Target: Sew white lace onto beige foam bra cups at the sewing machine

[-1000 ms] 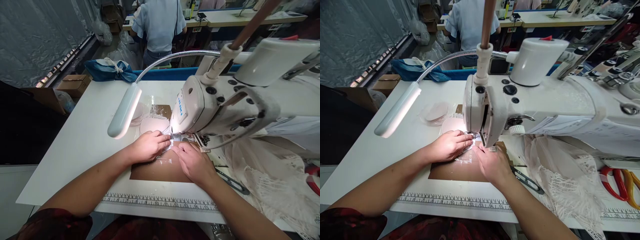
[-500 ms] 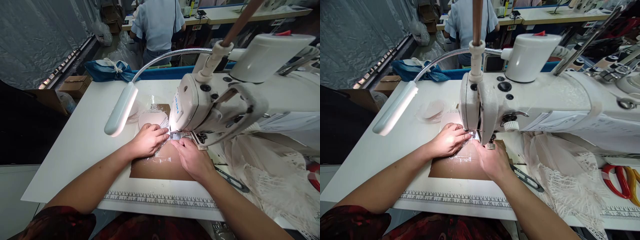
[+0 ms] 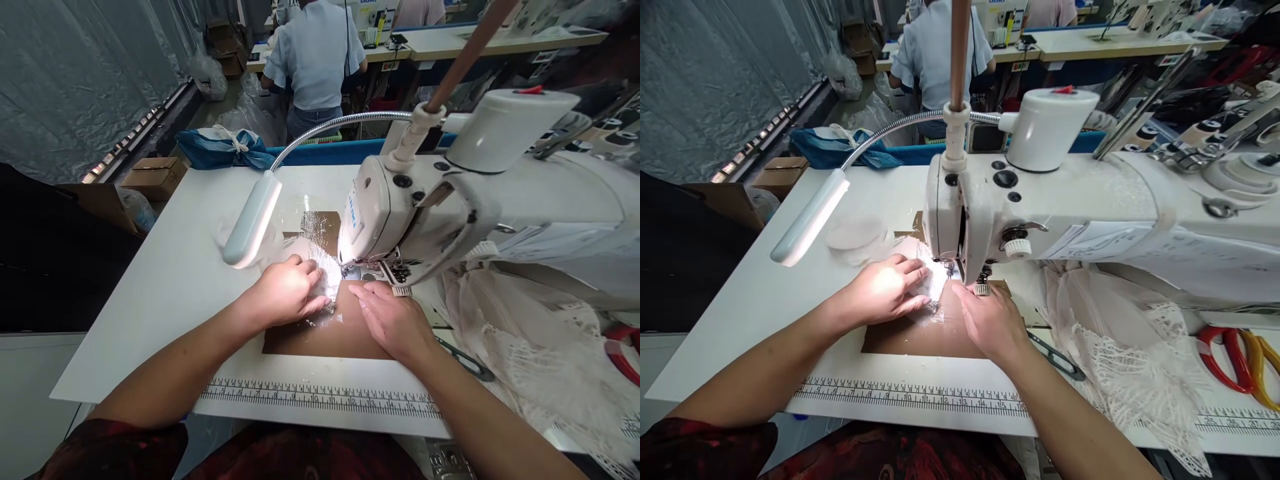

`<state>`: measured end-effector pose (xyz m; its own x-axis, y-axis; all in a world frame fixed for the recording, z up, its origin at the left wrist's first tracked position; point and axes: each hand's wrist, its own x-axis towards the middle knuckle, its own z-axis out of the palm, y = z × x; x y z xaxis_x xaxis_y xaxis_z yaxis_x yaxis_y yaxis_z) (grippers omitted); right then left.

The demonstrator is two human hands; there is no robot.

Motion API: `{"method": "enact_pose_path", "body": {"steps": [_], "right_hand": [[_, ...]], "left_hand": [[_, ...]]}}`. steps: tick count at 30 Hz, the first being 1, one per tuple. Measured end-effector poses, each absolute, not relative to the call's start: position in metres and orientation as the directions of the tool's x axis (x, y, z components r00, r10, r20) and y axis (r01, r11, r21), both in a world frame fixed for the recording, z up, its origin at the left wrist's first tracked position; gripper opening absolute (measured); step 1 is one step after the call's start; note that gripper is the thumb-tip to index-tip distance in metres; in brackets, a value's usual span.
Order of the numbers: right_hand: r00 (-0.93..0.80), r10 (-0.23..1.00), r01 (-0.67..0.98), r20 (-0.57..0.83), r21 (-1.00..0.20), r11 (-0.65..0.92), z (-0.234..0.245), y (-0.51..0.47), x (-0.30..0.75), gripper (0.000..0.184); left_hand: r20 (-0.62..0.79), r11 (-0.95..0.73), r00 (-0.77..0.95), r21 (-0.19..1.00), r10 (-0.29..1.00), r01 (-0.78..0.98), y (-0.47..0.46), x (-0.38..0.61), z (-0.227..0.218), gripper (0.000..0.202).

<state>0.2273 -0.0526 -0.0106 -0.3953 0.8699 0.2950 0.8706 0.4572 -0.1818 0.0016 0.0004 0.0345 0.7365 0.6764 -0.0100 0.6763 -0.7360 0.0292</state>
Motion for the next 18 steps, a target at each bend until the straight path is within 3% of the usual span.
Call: {"method": "enact_pose_path", "body": {"steps": [5, 8, 14, 18], "right_hand": [[-0.399, 0.849, 0.863, 0.346, -0.170, 0.475, -0.010, -0.055, 0.232, 0.034], [-0.410, 0.841, 0.849, 0.351, -0.189, 0.493, -0.008, -0.056, 0.232, 0.030], [-0.441, 0.852, 0.811, 0.282, -0.283, 0.513, -0.003, -0.060, 0.231, 0.025], [-0.433, 0.866, 0.810, 0.249, -0.314, 0.495, -0.001, -0.060, 0.230, 0.020]], "left_hand": [[-0.116, -0.750, 0.785, 0.237, 0.609, 0.617, -0.004, 0.001, 0.046, 0.034], [-0.086, -0.770, 0.830, 0.329, 0.552, 0.546, 0.000, 0.001, 0.045, 0.032], [-0.014, -0.814, 0.868, 0.342, 0.496, 0.470, -0.001, 0.001, 0.038, 0.033], [-0.011, -0.820, 0.854, 0.269, 0.521, 0.504, -0.010, 0.007, 0.029, 0.035]]}}
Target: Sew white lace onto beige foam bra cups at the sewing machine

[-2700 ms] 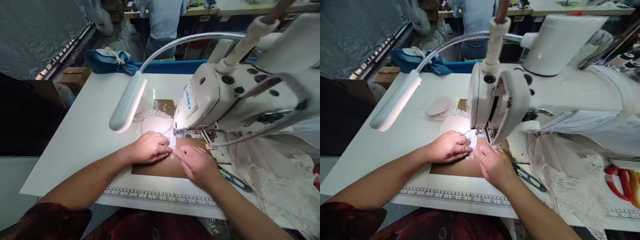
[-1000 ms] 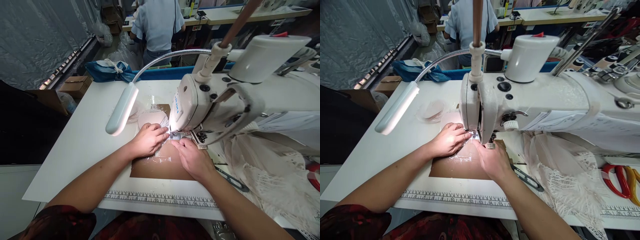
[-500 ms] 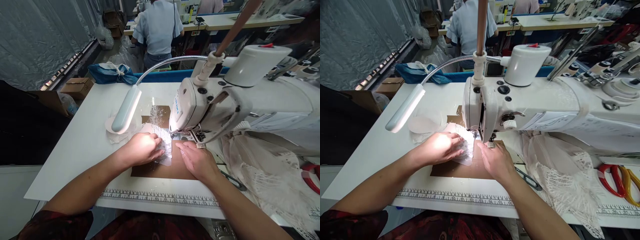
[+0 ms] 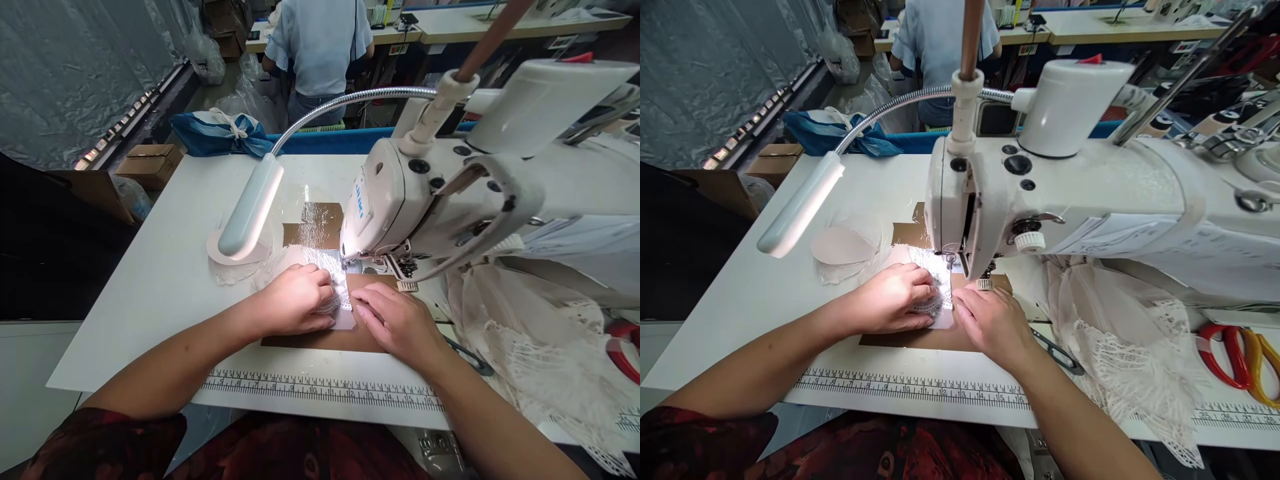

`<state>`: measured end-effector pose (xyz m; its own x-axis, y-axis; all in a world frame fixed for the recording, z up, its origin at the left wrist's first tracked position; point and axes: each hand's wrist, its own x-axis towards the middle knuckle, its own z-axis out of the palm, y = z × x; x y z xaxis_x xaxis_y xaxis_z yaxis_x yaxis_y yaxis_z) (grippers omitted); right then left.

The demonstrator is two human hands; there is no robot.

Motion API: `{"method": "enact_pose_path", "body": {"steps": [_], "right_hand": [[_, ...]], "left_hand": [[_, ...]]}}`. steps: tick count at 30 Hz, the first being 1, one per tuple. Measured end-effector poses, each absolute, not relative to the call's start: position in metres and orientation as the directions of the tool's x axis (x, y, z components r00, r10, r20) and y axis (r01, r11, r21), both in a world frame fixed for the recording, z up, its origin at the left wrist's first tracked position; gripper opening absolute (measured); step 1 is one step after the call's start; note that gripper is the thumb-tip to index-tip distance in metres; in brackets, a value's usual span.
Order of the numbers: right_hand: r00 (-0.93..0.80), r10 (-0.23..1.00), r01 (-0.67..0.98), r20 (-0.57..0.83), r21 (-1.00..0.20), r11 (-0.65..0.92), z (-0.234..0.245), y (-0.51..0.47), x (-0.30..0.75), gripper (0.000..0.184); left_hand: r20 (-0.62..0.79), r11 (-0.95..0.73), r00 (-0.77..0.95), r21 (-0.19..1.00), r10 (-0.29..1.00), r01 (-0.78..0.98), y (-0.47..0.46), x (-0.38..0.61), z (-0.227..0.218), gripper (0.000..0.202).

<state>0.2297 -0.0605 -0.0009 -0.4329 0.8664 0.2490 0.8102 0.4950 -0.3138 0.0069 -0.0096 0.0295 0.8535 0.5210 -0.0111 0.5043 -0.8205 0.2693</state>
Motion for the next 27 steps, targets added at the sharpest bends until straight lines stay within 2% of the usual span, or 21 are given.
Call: {"method": "enact_pose_path", "body": {"steps": [4, 11, 16, 20, 27], "right_hand": [[-0.417, 0.875, 0.811, 0.248, -0.333, 0.481, 0.000, -0.060, 0.229, 0.016], [-0.405, 0.889, 0.808, 0.213, -0.372, 0.457, -0.001, -0.060, 0.229, 0.020], [-0.480, 0.827, 0.777, 0.291, -0.296, 0.556, -0.006, -0.057, 0.223, 0.020], [-0.569, 0.755, 0.717, 0.327, -0.252, 0.650, -0.009, -0.058, 0.221, 0.021], [-0.548, 0.758, 0.713, 0.355, -0.275, 0.644, -0.009, -0.063, 0.223, 0.019]], "left_hand": [[0.017, -0.807, 0.827, 0.232, 0.562, 0.543, -0.016, 0.013, 0.021, 0.029], [0.070, -0.755, 0.799, 0.383, 0.598, 0.532, -0.010, 0.010, 0.017, 0.027], [0.083, -0.760, 0.811, 0.414, 0.579, 0.500, -0.010, 0.010, 0.017, 0.025], [0.117, -0.785, 0.822, 0.396, 0.557, 0.476, -0.010, 0.012, 0.015, 0.032], [0.172, -0.824, 0.819, 0.281, 0.547, 0.491, -0.012, 0.014, 0.007, 0.035]]}}
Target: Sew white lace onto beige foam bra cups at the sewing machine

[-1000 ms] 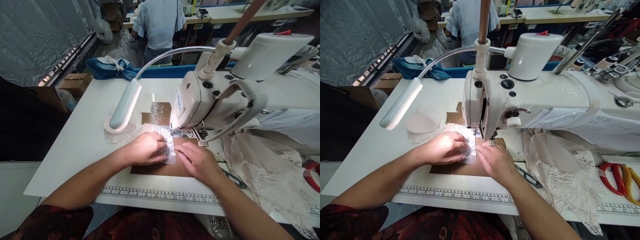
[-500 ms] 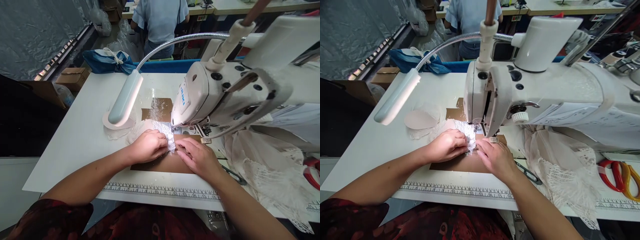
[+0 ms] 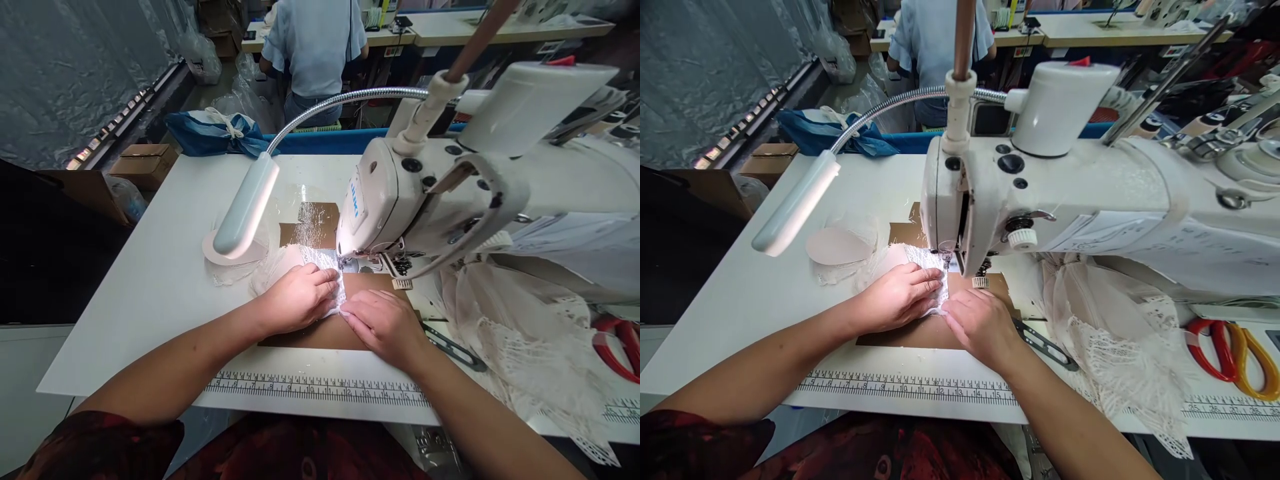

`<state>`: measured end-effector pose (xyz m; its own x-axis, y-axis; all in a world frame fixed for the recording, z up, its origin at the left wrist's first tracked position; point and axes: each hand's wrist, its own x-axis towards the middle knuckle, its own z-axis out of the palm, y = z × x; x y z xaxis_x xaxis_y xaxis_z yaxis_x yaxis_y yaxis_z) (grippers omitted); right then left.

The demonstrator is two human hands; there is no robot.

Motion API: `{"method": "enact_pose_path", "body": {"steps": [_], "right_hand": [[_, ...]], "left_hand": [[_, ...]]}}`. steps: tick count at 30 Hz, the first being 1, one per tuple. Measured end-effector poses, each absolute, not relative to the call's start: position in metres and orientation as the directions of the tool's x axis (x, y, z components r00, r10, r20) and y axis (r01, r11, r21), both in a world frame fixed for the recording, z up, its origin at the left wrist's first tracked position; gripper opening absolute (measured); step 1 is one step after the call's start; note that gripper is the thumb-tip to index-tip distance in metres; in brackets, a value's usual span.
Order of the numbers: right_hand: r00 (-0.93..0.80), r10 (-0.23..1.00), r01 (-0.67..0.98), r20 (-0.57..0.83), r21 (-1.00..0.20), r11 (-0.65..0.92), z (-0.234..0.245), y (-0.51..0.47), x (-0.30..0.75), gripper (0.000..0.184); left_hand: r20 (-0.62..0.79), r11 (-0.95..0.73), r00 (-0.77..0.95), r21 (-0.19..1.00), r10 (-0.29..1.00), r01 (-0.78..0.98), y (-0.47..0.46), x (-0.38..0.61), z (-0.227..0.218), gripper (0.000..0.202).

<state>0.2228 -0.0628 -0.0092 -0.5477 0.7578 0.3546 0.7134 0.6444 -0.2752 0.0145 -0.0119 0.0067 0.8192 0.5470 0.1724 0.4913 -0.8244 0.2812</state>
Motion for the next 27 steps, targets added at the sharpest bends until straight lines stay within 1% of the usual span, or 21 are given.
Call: {"method": "enact_pose_path", "body": {"steps": [5, 10, 17, 23, 27], "right_hand": [[-0.531, 0.764, 0.721, 0.365, -0.280, 0.634, -0.008, -0.063, 0.221, 0.018], [-0.505, 0.778, 0.750, 0.375, -0.256, 0.610, -0.011, -0.061, 0.220, 0.019], [-0.493, 0.768, 0.766, 0.408, -0.216, 0.606, -0.013, -0.060, 0.221, 0.021], [-0.492, 0.786, 0.776, 0.375, -0.221, 0.591, -0.011, -0.060, 0.220, 0.022], [-0.478, 0.808, 0.806, 0.343, -0.195, 0.559, -0.009, -0.059, 0.217, 0.023]], "left_hand": [[0.138, -0.827, 0.824, 0.235, 0.549, 0.511, -0.009, 0.015, 0.005, 0.038], [0.100, -0.823, 0.821, 0.175, 0.562, 0.541, -0.004, 0.015, 0.008, 0.042], [0.095, -0.844, 0.841, 0.142, 0.532, 0.518, -0.004, 0.014, 0.010, 0.041], [0.093, -0.848, 0.845, 0.130, 0.527, 0.514, 0.001, 0.013, 0.009, 0.043], [0.117, -0.846, 0.838, 0.094, 0.533, 0.525, 0.007, 0.011, 0.008, 0.043]]}}
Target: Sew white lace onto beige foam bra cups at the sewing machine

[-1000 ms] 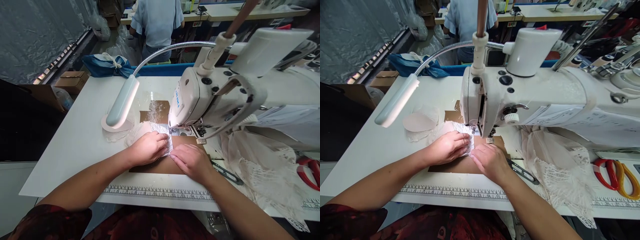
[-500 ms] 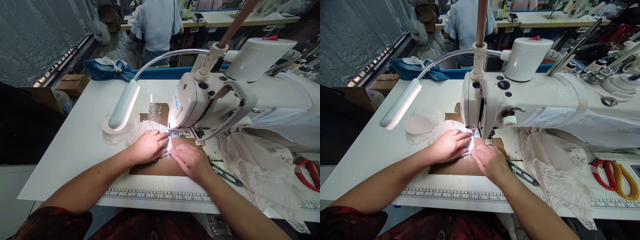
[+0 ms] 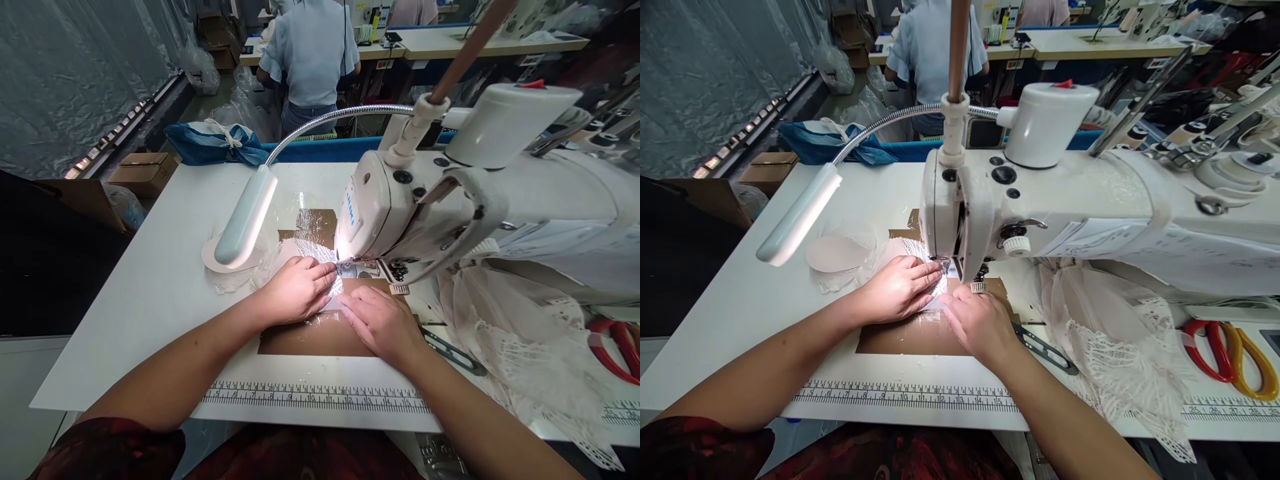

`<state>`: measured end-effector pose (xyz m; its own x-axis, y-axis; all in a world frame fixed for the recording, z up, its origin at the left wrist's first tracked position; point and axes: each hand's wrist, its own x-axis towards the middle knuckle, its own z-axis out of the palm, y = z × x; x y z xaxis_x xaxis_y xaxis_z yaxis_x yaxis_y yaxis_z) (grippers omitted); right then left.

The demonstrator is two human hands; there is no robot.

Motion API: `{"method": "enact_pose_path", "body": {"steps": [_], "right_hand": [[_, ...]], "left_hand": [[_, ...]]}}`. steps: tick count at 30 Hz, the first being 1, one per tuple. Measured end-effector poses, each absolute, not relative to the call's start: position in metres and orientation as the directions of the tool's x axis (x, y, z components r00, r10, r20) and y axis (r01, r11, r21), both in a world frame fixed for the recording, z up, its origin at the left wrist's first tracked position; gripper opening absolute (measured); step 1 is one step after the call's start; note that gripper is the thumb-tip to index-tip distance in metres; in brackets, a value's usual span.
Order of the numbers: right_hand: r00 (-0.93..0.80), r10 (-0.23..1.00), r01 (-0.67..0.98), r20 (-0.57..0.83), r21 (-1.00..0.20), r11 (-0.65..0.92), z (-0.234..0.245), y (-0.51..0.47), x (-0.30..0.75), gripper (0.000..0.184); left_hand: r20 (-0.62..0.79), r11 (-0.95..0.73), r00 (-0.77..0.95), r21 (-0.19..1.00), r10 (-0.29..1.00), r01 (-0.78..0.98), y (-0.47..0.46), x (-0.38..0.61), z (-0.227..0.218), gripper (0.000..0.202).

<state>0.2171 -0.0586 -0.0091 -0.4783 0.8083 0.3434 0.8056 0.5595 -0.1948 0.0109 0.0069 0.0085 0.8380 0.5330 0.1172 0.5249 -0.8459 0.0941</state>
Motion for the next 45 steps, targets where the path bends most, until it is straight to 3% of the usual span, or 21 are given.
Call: {"method": "enact_pose_path", "body": {"steps": [9, 16, 22, 28, 37, 43, 45], "right_hand": [[-0.524, 0.798, 0.801, 0.298, -0.147, 0.581, -0.007, -0.058, 0.219, 0.027], [-0.500, 0.824, 0.810, 0.267, -0.193, 0.554, -0.010, -0.056, 0.219, 0.029], [-0.456, 0.850, 0.850, 0.263, -0.153, 0.503, -0.010, -0.052, 0.214, 0.034], [-0.455, 0.847, 0.862, 0.274, -0.102, 0.496, -0.010, -0.051, 0.212, 0.035], [-0.469, 0.861, 0.858, 0.196, -0.129, 0.496, -0.010, -0.051, 0.211, 0.035], [-0.481, 0.867, 0.817, 0.132, -0.291, 0.498, 0.019, -0.068, 0.228, 0.034], [-0.454, 0.884, 0.842, 0.109, -0.273, 0.466, 0.031, -0.082, 0.244, 0.034]], "left_hand": [[0.209, -0.877, 0.853, 0.057, 0.478, 0.477, 0.009, 0.007, 0.004, 0.030], [0.223, -0.871, 0.844, 0.053, 0.488, 0.489, 0.013, 0.004, 0.001, 0.028], [0.297, -0.833, 0.787, 0.062, 0.541, 0.550, 0.021, 0.003, -0.006, 0.028], [0.347, -0.793, 0.718, 0.163, 0.603, 0.587, 0.024, 0.000, -0.010, 0.031], [0.375, -0.735, 0.634, 0.301, 0.677, 0.607, 0.020, -0.003, -0.006, 0.039], [0.318, -0.662, 0.582, 0.400, 0.749, 0.634, 0.021, -0.014, 0.001, 0.019], [0.284, -0.680, 0.624, 0.415, 0.728, 0.605, 0.014, -0.022, 0.009, 0.016]]}}
